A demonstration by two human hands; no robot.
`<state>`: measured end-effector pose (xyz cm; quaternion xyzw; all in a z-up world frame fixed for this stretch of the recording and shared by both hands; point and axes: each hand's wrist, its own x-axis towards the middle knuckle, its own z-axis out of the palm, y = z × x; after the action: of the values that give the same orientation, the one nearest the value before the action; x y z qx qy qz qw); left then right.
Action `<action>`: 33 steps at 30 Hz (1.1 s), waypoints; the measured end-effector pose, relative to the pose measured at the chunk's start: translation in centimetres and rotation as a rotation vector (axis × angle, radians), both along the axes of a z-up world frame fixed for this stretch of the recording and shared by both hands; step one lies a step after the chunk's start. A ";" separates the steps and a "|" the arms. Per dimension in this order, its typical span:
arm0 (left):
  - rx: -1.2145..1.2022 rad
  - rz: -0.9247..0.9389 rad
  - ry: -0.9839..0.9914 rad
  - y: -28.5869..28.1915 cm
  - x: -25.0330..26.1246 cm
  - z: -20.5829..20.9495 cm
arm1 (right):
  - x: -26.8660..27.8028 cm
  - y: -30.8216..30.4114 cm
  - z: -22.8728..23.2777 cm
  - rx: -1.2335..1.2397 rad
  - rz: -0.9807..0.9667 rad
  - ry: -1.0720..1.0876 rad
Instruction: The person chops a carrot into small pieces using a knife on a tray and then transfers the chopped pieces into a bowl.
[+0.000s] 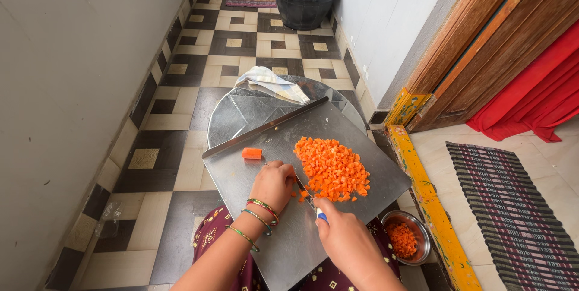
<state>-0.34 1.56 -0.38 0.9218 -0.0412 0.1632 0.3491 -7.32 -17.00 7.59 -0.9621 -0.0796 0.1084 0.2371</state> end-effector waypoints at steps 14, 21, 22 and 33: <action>0.030 0.023 -0.036 0.1 0.9 -1.6 | -0.1 0.1 -1.5 -0.191 0.122 -0.159; 0.098 -0.067 -0.057 -2.5 0.9 0.2 | 0.2 -4.4 -1.0 -0.074 -0.035 -0.214; 0.099 -0.070 -0.063 -3.0 0.6 1.2 | 0.6 -5.0 -1.1 -0.073 -0.039 -0.220; 0.367 -0.244 -0.320 -4.7 1.8 5.2 | -0.1 -8.6 -1.1 0.107 -0.091 -0.134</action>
<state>1.46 -3.14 4.85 0.9204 -0.2354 0.2535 0.1821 -7.42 -25.64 6.48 -0.9558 -0.0570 0.0285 0.2871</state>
